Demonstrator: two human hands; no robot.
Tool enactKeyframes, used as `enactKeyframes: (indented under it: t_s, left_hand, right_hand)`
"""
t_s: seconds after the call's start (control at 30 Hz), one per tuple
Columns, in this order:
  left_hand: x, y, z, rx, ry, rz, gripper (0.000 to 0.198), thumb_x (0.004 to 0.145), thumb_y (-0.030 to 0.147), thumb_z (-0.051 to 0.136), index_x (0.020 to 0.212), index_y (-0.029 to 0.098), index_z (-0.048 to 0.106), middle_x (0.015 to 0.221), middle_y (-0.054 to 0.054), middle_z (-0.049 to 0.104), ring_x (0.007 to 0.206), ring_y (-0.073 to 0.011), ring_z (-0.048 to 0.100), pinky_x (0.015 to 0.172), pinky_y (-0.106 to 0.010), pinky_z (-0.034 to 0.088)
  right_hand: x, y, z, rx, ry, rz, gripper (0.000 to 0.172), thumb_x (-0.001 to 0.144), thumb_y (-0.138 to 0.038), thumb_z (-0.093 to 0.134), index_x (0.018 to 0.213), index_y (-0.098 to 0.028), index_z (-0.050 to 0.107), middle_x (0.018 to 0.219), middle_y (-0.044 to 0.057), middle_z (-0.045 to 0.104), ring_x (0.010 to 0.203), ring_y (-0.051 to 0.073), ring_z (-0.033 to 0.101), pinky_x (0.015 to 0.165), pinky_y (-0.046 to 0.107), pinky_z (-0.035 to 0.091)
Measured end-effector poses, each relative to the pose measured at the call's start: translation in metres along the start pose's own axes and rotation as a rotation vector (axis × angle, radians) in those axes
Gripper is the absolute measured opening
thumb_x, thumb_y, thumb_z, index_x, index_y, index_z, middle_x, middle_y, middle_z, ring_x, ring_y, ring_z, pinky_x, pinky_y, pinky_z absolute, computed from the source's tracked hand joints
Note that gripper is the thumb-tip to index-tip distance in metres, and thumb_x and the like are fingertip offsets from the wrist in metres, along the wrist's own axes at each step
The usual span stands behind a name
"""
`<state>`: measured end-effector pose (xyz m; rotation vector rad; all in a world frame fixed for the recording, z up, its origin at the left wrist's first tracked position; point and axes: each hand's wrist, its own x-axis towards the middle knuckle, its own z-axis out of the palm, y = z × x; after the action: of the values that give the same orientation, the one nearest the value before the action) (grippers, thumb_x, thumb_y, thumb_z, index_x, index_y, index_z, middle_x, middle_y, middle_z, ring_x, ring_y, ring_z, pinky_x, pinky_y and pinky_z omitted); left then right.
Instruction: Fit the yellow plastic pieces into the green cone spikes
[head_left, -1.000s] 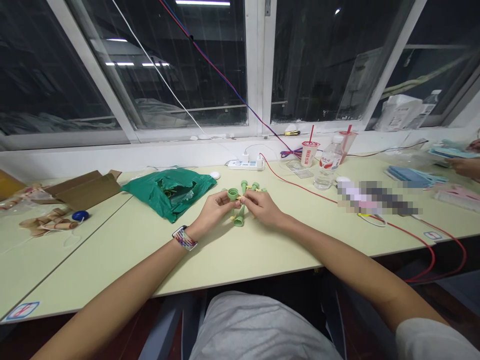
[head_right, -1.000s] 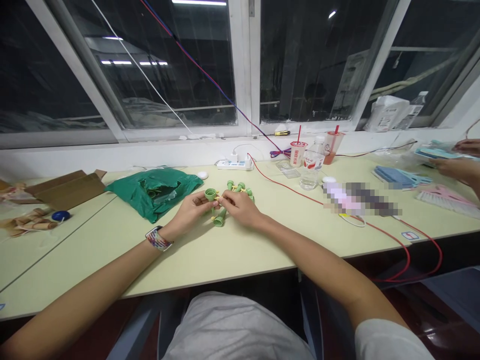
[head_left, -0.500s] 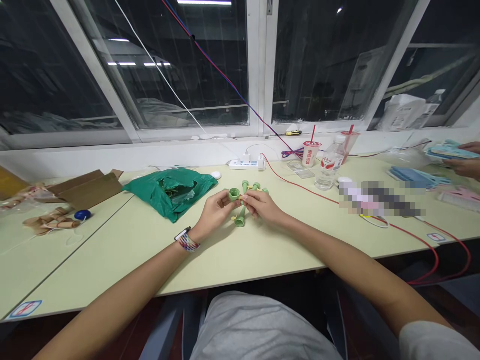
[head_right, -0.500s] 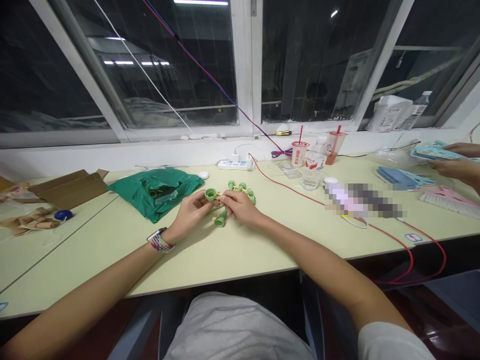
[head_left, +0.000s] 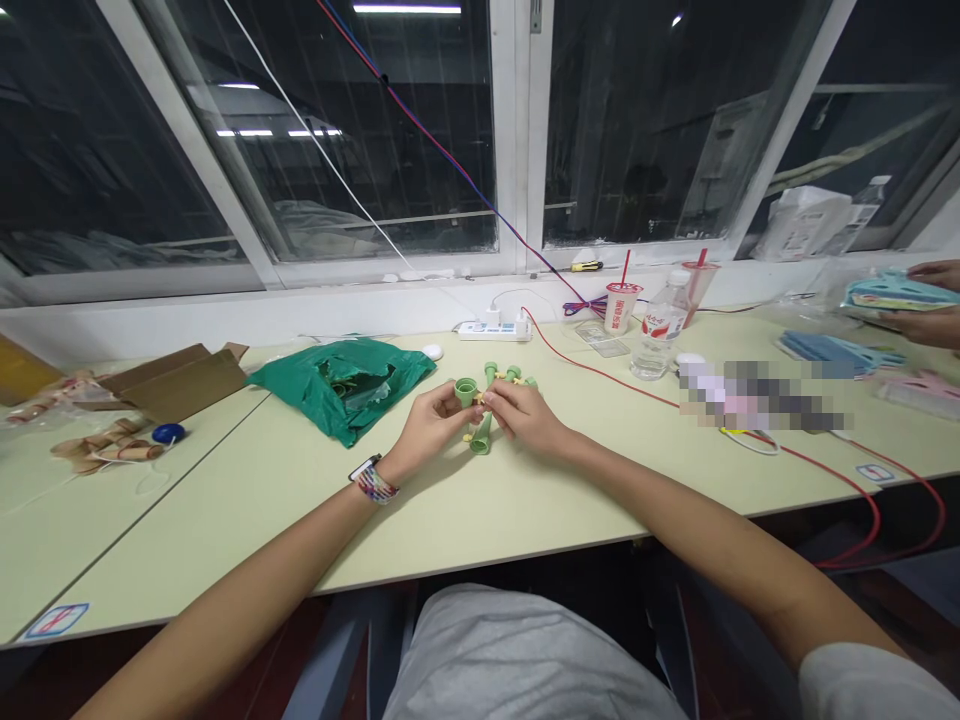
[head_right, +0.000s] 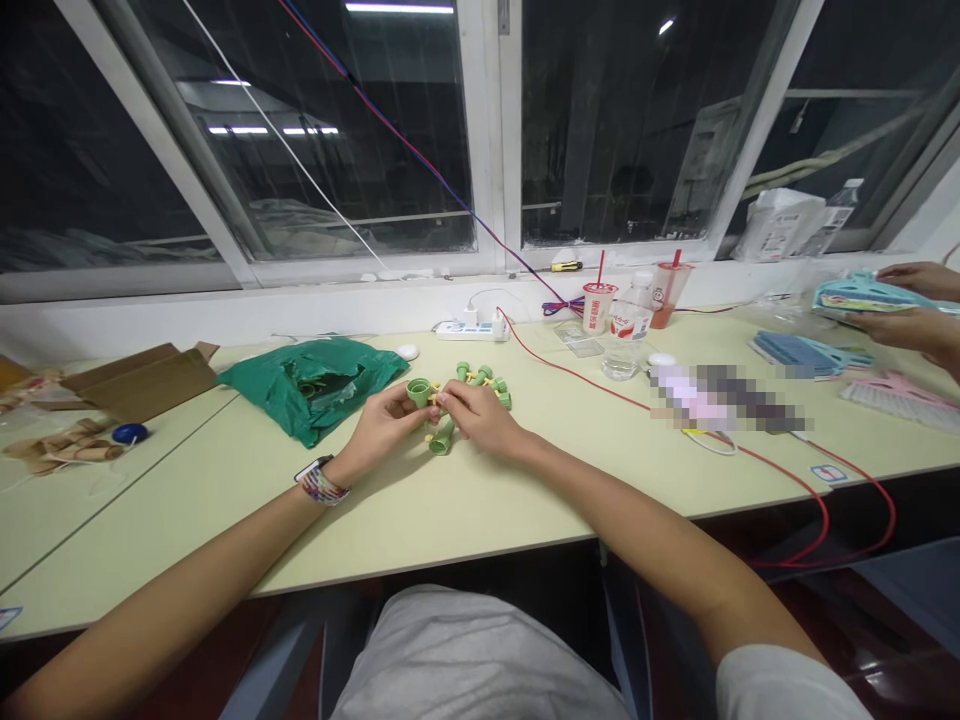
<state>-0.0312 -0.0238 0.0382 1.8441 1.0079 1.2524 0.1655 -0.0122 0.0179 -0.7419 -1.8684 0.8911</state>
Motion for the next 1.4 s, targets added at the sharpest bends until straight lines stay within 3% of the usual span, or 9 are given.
enactKeyframes:
  t_s: [0.3,0.6,0.7,0.8,0.93,1.03,1.13,1.23,1.4]
  left_hand:
    - [-0.002,-0.004,0.000,0.023,-0.001,-0.032,0.024,0.078,0.039,0.084,0.079,0.018,0.073,0.073,-0.003,0.068,0.066,-0.0169,0.061,0.061,-0.030,0.051]
    - [-0.002,-0.004,0.001,0.016,0.000,-0.026,0.033,0.077,0.048,0.086,0.081,0.018,0.072,0.077,-0.006,0.070,0.074,-0.0232,0.067,0.064,-0.035,0.057]
    - [0.000,-0.003,0.001,0.011,0.007,0.016,0.035,0.079,0.049,0.086,0.093,0.018,0.075,0.092,-0.008,0.074,0.086,-0.0245,0.070,0.076,-0.036,0.060]
    - [0.002,0.000,-0.001,-0.001,0.018,0.059,0.044,0.081,0.046,0.084,0.117,0.021,0.075,0.111,-0.009,0.073,0.094,-0.0223,0.070,0.084,-0.034,0.058]
    - [0.008,0.003,-0.005,0.064,0.033,0.056,0.047,0.085,0.047,0.080,0.123,0.020,0.076,0.089,-0.006,0.071,0.077,-0.0187,0.064,0.070,-0.030,0.054]
    - [0.021,-0.001,-0.008,0.033,0.060,0.006,0.051,0.081,0.050,0.082,0.120,0.018,0.076,0.078,-0.003,0.068,0.075,-0.0199,0.065,0.068,-0.030,0.053]
    - [0.044,-0.014,-0.012,-0.055,0.093,-0.083,0.059,0.074,0.052,0.086,0.119,0.015,0.074,0.092,-0.006,0.073,0.083,-0.0220,0.071,0.081,-0.035,0.058]
    - [0.071,-0.030,-0.018,-0.106,0.172,-0.215,0.059,0.066,0.052,0.090,0.108,0.014,0.070,0.085,-0.006,0.073,0.077,-0.0199,0.070,0.080,-0.036,0.059]
    - [0.102,-0.053,-0.025,0.139,0.243,-0.269,0.050,0.067,0.055,0.085,0.094,0.015,0.069,0.088,-0.010,0.077,0.085,-0.0231,0.071,0.076,-0.033,0.055]
  right_hand:
    - [0.003,0.005,0.002,0.167,-0.040,0.082,0.042,0.102,-0.052,0.051,0.073,-0.023,0.047,0.052,-0.008,0.048,0.045,0.011,0.046,0.054,0.026,0.037]
    - [0.006,0.008,0.003,0.261,-0.047,0.120,0.040,0.098,-0.055,0.056,0.075,-0.022,0.051,0.052,-0.008,0.049,0.041,0.009,0.047,0.048,0.024,0.036]
    - [0.008,0.009,0.001,0.282,-0.020,0.129,0.041,0.096,-0.057,0.058,0.076,-0.022,0.054,0.052,-0.008,0.050,0.042,0.010,0.048,0.046,0.024,0.038]
    - [0.010,0.008,-0.002,0.305,0.005,0.143,0.042,0.093,-0.060,0.061,0.076,-0.022,0.055,0.051,-0.008,0.051,0.041,0.011,0.048,0.044,0.024,0.039]
    - [0.013,0.008,-0.006,0.315,0.010,0.168,0.043,0.091,-0.062,0.061,0.077,-0.022,0.056,0.051,-0.008,0.051,0.041,0.010,0.048,0.044,0.024,0.040]
    - [0.016,0.013,-0.010,0.325,0.068,0.168,0.040,0.091,-0.060,0.060,0.081,-0.021,0.057,0.052,-0.008,0.052,0.041,0.010,0.048,0.044,0.023,0.038]
    - [0.021,0.022,-0.018,0.326,0.193,0.178,0.036,0.090,-0.057,0.061,0.082,-0.022,0.057,0.050,-0.008,0.051,0.039,0.010,0.046,0.043,0.023,0.035]
    - [0.026,0.032,-0.025,0.311,0.296,0.206,0.032,0.088,-0.053,0.062,0.081,-0.022,0.058,0.050,-0.008,0.050,0.040,0.010,0.045,0.043,0.024,0.035]
    - [0.028,0.037,-0.029,0.283,0.351,0.224,0.029,0.087,-0.049,0.060,0.080,-0.022,0.060,0.050,-0.008,0.050,0.041,0.010,0.045,0.045,0.025,0.036]
